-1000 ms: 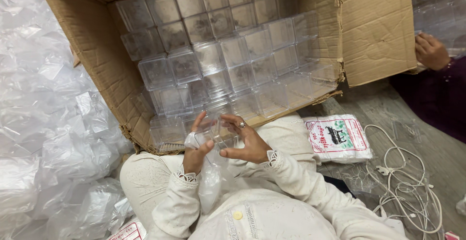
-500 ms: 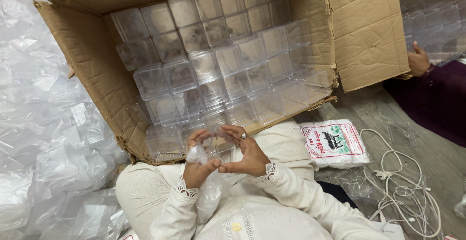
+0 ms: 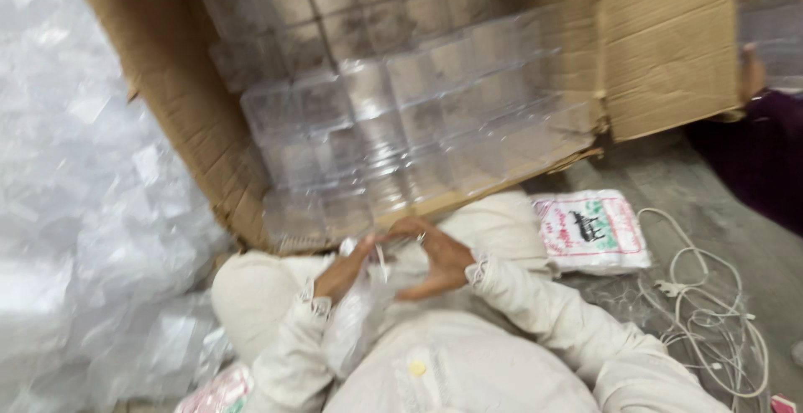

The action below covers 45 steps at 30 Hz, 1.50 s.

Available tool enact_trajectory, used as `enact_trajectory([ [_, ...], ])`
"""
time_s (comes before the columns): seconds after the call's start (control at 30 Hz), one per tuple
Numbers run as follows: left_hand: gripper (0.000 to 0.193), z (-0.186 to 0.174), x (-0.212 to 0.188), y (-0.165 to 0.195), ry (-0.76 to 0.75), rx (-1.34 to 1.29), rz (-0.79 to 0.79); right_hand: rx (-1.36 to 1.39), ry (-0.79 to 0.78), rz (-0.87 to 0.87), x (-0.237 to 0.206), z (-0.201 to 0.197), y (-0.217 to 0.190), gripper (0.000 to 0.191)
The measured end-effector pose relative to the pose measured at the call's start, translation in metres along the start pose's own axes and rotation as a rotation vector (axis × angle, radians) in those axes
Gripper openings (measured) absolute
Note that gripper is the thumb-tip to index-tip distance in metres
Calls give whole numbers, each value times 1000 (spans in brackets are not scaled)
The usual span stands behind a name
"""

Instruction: The person sits on the floor and wraps small clear plastic boxes in thin plastic bags one at a time, then places each bagged box into a large cardboard box in front of them. They occasionally reach into the box to reposition the bagged boxes.

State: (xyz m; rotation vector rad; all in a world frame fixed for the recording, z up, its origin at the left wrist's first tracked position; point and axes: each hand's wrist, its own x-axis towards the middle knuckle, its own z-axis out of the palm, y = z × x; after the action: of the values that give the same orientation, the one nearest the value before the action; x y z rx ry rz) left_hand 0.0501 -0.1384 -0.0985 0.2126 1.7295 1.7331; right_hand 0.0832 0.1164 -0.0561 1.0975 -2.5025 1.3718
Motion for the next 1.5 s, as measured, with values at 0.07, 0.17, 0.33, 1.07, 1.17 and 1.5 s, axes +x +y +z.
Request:
enact_trajectory([
  [0.07, 59, -24, -2, 2, 346, 463, 40, -2, 162, 104, 0, 3, 17, 90],
  [0.17, 75, -73, -28, 3, 946, 739, 112, -120, 486, 165, 15, -14, 48, 92],
  [0.33, 73, -104, -28, 0, 975, 906, -39, -293, 617, 215, 76, -26, 84, 89],
  [1.07, 87, -57, 1, 6, 862, 921, -96, -746, 642, 240, -29, -89, 124, 52],
  [1.17, 87, -50, 10, 3, 842, 901, -161, -817, 431, 171, -25, -67, 128, 64],
  [1.5, 87, -53, 30, -28, 857, 874, -42, -1028, -348, 615, 63, -27, 142, 109],
])
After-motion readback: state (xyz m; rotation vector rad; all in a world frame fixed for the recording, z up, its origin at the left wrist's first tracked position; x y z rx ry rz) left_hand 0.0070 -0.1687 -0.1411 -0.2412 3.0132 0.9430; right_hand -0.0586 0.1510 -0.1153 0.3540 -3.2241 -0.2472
